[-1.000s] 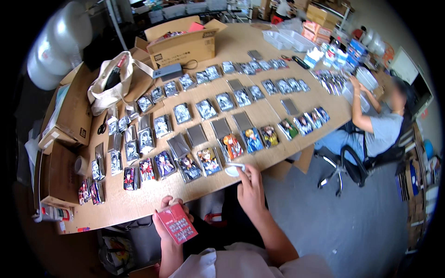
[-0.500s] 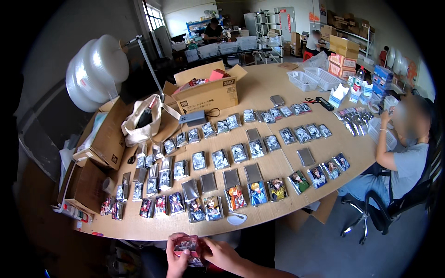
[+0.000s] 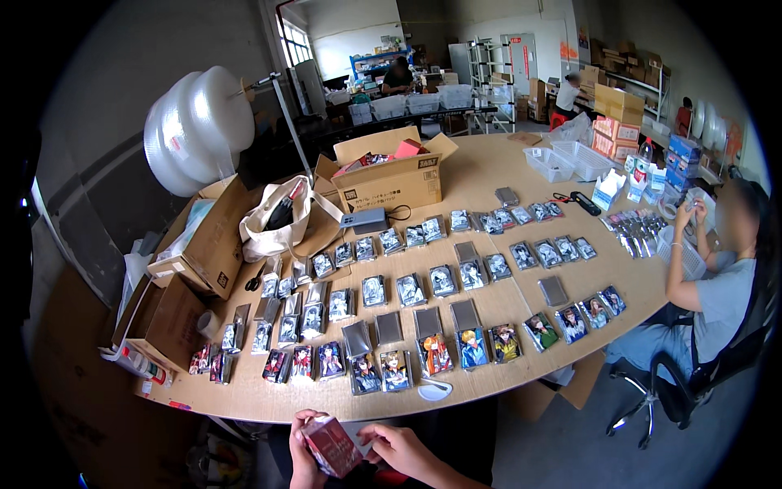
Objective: The person sits at a table and repeatedly picks up small rectangular boxes, opens them, removes items, and places them into clear plastic sleeves. The person then seals the sleeves and arranges them on the table. Another person works at a separate table in the background.
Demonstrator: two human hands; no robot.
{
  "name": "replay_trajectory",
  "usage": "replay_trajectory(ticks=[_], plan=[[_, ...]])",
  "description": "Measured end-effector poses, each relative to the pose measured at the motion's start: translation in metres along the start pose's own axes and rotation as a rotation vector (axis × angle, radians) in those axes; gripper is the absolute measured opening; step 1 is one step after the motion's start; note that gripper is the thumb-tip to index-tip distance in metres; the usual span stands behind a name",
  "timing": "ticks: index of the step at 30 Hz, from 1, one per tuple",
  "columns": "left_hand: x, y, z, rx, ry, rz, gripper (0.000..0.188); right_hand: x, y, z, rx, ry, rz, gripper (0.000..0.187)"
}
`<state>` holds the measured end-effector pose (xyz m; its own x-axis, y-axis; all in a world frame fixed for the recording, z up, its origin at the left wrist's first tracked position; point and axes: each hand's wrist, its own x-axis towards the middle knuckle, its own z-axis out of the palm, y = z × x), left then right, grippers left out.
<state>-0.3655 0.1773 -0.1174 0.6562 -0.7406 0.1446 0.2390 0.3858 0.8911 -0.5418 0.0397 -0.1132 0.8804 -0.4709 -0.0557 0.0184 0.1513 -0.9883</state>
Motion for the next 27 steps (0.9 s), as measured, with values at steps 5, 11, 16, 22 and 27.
replay_trajectory(ticks=[5,11,16,22,27], plan=[[0.011,-0.003,0.018,0.056,-0.042,0.139,0.069,-0.002,0.007,0.023,-0.025,0.130,-0.002,0.023],[0.021,-0.013,0.016,0.164,-0.398,0.370,0.087,0.012,0.012,0.033,-0.142,0.625,-0.233,0.013],[-0.010,-0.004,0.002,0.119,-0.249,0.026,0.092,0.031,-0.040,0.029,-0.571,0.745,-0.509,0.011],[-0.010,0.019,0.008,0.221,0.076,-0.009,0.094,0.047,-0.041,0.052,-0.531,0.652,-0.593,0.010],[-0.023,0.018,-0.014,0.221,0.095,0.119,0.086,0.049,-0.033,0.062,-0.207,0.586,-0.360,0.019]])
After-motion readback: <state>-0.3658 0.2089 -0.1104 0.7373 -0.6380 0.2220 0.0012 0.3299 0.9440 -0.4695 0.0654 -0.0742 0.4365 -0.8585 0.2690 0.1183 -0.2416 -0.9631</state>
